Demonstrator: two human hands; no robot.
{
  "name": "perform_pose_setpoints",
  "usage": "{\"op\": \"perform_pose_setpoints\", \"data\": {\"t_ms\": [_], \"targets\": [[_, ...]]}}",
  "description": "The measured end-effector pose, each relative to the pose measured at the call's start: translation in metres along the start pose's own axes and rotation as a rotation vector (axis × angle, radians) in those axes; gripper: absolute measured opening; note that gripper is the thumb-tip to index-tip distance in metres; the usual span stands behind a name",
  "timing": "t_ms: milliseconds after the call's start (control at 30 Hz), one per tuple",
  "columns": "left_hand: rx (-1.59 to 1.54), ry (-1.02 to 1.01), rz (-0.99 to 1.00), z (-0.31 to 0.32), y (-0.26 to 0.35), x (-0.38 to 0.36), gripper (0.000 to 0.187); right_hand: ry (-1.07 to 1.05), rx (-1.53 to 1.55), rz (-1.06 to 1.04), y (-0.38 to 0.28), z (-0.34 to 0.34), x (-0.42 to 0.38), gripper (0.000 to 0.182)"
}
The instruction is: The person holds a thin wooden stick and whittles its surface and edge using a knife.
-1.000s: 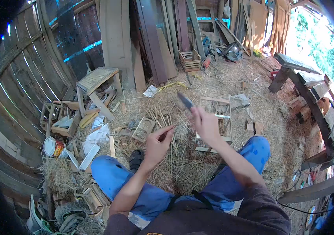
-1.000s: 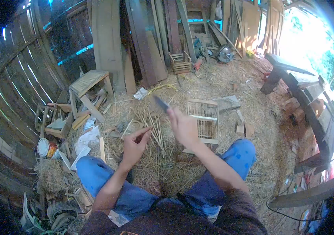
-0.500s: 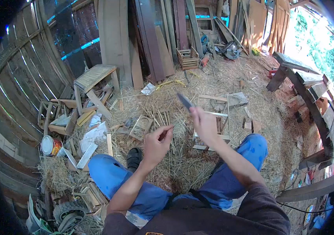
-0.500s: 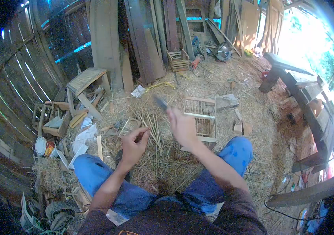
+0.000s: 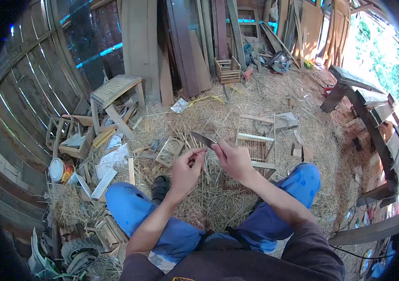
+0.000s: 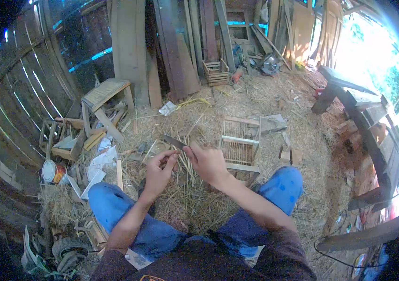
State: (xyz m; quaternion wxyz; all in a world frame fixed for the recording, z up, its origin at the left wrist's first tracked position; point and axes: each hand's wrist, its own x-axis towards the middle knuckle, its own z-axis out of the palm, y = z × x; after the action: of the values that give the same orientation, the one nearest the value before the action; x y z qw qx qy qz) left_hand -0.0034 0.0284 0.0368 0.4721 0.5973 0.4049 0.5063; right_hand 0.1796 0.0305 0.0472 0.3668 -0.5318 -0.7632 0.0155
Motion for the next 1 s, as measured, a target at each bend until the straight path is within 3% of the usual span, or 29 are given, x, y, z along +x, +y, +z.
{"op": "perform_pose_setpoints", "data": {"t_ms": [133, 167, 267, 367, 467, 600, 733, 933, 1000], "targets": [[0.027, -0.007, -0.016, -0.002, 0.004, 0.0, 0.021, 0.143, 0.042, 0.085, 0.018, -0.008, 0.016, 0.019], [0.056, -0.008, -0.018, 0.0, 0.007, -0.001, 0.021, 0.09, 0.068, 0.248, 0.023, -0.016, 0.02, 0.019], [0.112, -0.008, 0.008, 0.005, 0.011, -0.004, 0.021, 0.067, 0.041, 0.31, 0.016, -0.027, 0.019, 0.019], [0.081, 0.023, -0.02, 0.005, 0.002, -0.001, 0.022, 0.094, 0.064, 0.024, 0.008, -0.004, 0.003, 0.021], [0.125, 0.059, 0.008, 0.002, 0.002, 0.0, 0.023, 0.084, 0.047, -0.074, 0.003, -0.004, 0.006, 0.02], [0.191, 0.052, 0.041, 0.006, 0.008, -0.001, 0.019, 0.098, 0.037, 0.166, 0.018, -0.024, 0.019, 0.026], [0.254, 0.033, 0.067, 0.006, 0.01, -0.004, 0.02, 0.129, 0.103, 0.254, 0.022, -0.023, 0.019, 0.028], [0.328, 0.062, 0.065, 0.003, 0.014, -0.004, 0.02, 0.054, -0.015, 0.053, 0.01, -0.017, 0.012, 0.032], [0.356, 0.057, 0.081, 0.002, 0.014, -0.004, 0.021, 0.081, 0.047, 0.183, 0.021, -0.025, 0.02, 0.03]]}}
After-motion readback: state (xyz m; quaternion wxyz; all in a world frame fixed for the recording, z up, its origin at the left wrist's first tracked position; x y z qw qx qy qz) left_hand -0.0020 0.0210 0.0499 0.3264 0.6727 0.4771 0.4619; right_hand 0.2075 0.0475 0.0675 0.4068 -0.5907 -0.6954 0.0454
